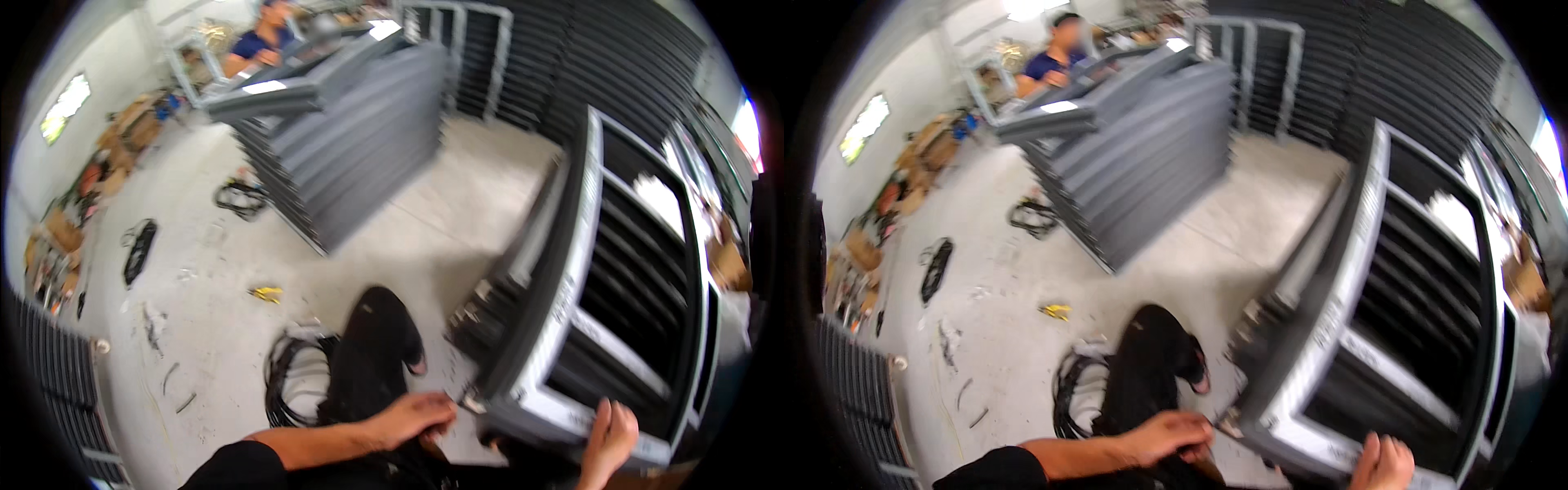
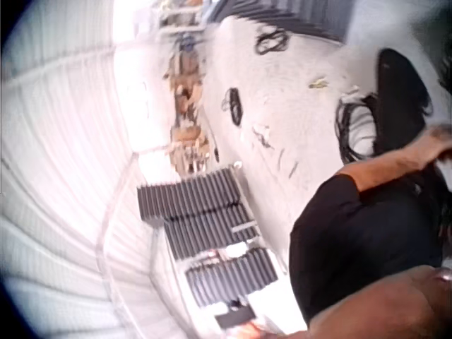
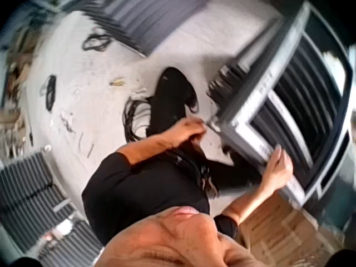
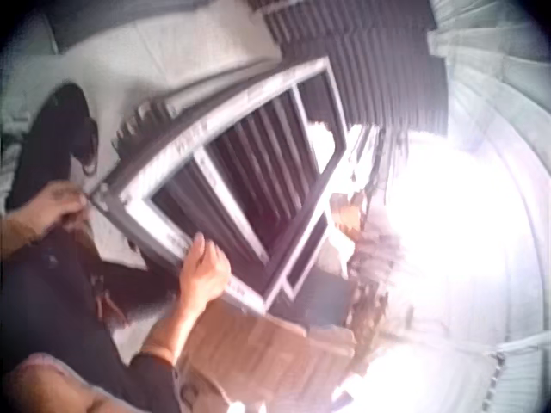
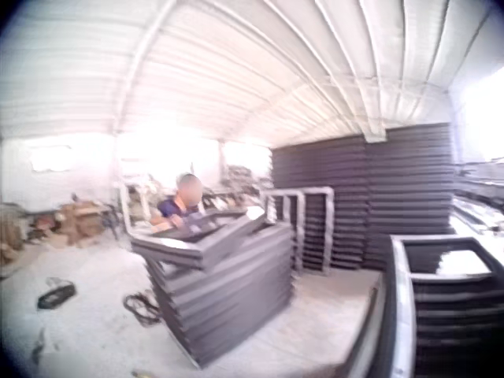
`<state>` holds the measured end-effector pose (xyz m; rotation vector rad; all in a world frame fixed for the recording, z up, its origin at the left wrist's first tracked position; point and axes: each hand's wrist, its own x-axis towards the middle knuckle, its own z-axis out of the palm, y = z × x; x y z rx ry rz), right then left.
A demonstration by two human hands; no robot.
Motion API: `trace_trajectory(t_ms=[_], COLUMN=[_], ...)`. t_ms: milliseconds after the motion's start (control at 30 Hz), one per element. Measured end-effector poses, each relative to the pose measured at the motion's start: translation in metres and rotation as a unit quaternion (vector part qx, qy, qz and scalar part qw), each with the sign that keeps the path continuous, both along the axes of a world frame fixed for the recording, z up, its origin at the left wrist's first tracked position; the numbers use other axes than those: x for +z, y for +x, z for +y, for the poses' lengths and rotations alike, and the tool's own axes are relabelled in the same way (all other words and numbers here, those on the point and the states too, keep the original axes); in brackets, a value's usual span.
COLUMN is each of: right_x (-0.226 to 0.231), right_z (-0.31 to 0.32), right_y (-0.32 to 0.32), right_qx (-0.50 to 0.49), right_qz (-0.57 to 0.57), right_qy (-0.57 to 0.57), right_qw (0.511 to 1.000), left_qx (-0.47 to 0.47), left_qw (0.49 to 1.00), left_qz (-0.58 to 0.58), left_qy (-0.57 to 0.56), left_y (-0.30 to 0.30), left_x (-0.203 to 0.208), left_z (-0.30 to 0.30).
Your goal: The person installs rubber seals into the grooves of aluminum window frames using a pair of cutters to trim the strip and their hands to press it in, then moves the finished frames to a stack.
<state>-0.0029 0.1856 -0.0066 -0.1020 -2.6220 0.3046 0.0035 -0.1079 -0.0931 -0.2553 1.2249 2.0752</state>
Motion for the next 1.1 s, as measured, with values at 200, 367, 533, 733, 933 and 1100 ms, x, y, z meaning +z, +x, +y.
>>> trace_trajectory(t_ms=[200, 367, 533, 733, 933, 1100], right_x=[0.026, 0.026, 0.024, 0.025, 0.029, -0.02], right_z=[-0.003, -0.002, -0.001, -0.002, -0.015, -0.042], right_y=[0.006, 0.007, 0.006, 0.017, 0.018, 0.098], right_qx=[-0.001, -0.01, -0.02, -0.019, 0.019, 0.307], right_qz=[-0.035, -0.035, -0.022, -0.049, 0.04, 0.081], right_qy=[0.058, 0.07, 0.09, 0.071, 0.034, -0.108], right_qw=[0.998, 0.997, 0.996, 0.996, 0.998, 0.942], left_qx=[-0.023, -0.009, 0.014, 0.02, 0.008, 0.023], left_qw=[0.997, 0.998, 0.995, 0.998, 0.997, 0.999], left_qz=[-0.014, 0.001, 0.101, 0.058, 0.08, 0.028], left_qy=[0.07, 0.069, 0.002, 0.022, -0.015, 0.019], left_y=[0.0, -0.003, 0.0, 0.012, 0.011, 0.013], left_x=[-0.016, -0.012, -0.009, -0.013, -0.006, -0.001], left_z=[0.011, 0.011, 0.009, 0.013, 0.008, 0.014])
